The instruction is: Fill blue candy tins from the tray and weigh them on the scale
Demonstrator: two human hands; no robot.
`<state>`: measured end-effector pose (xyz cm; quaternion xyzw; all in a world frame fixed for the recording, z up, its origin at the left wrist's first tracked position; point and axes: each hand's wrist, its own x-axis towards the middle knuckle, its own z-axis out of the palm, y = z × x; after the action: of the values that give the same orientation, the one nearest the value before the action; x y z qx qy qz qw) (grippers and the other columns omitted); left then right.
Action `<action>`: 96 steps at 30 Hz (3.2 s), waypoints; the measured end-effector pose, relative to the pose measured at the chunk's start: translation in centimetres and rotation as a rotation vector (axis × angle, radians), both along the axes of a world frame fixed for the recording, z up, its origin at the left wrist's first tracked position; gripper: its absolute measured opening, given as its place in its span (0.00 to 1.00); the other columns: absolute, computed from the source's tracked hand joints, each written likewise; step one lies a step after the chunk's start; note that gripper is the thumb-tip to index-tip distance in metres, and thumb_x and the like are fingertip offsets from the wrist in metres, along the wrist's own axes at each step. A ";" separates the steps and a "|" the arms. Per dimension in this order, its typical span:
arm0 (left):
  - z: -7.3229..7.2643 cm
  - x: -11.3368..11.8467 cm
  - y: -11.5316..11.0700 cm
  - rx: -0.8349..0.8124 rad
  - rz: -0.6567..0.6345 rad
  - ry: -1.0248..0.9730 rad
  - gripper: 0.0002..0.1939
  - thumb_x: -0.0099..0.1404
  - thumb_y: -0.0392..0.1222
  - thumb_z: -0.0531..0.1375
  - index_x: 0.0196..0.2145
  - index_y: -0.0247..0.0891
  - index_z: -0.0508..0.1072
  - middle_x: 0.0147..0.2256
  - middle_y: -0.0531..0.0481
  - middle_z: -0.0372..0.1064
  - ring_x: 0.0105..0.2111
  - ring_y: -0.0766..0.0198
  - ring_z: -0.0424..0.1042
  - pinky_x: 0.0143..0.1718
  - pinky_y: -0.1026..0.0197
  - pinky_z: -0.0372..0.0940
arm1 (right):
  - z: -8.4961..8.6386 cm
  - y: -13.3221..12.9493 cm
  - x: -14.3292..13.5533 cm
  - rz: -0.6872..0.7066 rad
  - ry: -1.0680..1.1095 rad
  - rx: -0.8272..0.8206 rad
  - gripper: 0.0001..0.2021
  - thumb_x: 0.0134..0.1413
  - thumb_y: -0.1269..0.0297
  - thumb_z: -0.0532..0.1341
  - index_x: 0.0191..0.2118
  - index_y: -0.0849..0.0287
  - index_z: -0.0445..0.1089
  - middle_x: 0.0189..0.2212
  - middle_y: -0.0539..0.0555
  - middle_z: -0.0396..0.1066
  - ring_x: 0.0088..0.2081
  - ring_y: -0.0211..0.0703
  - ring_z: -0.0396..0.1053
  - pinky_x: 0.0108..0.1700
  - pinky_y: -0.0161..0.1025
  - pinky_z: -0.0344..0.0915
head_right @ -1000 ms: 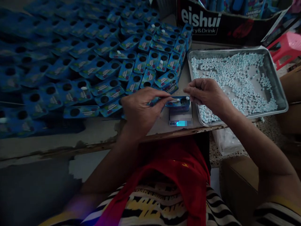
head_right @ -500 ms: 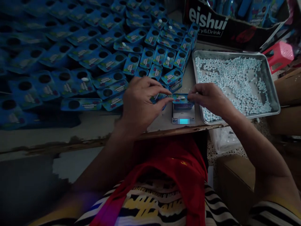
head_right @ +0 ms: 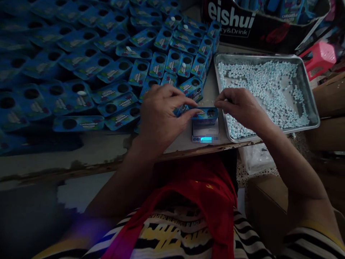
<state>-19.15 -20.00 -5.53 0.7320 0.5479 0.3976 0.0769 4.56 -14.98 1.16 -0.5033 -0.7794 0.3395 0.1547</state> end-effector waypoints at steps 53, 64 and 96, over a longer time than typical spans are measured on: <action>1.9 -5.5 -3.3 -0.031 0.101 0.010 0.06 0.73 0.50 0.72 0.44 0.49 0.86 0.46 0.47 0.83 0.51 0.41 0.79 0.58 0.36 0.69 | -1.4 0.7 4.8 -0.570 0.607 -0.290 0.12 0.51 0.68 0.75 0.35 0.53 0.72 0.33 0.50 0.70 0.32 0.39 0.67 0.31 0.34 0.66; 2.0 -3.4 -3.1 0.053 0.047 0.118 0.09 0.70 0.47 0.75 0.47 0.49 0.84 0.47 0.47 0.83 0.49 0.45 0.79 0.54 0.41 0.73 | -6.7 0.1 8.3 -0.654 0.698 -0.540 0.15 0.56 0.61 0.80 0.38 0.56 0.75 0.35 0.50 0.76 0.22 0.29 0.56 0.18 0.27 0.54; 1.9 3.1 -2.4 -0.157 -0.291 0.158 0.18 0.76 0.43 0.70 0.60 0.37 0.80 0.53 0.39 0.82 0.58 0.45 0.80 0.71 0.37 0.70 | -2.1 1.8 1.4 -0.332 0.334 0.053 0.21 0.56 0.40 0.77 0.39 0.53 0.84 0.21 0.46 0.61 0.23 0.39 0.52 0.26 0.41 0.46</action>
<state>-16.05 -22.39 -3.67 0.8241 0.4702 0.2794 0.1473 5.94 -13.17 -0.92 -0.5571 -0.6583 0.3674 0.3482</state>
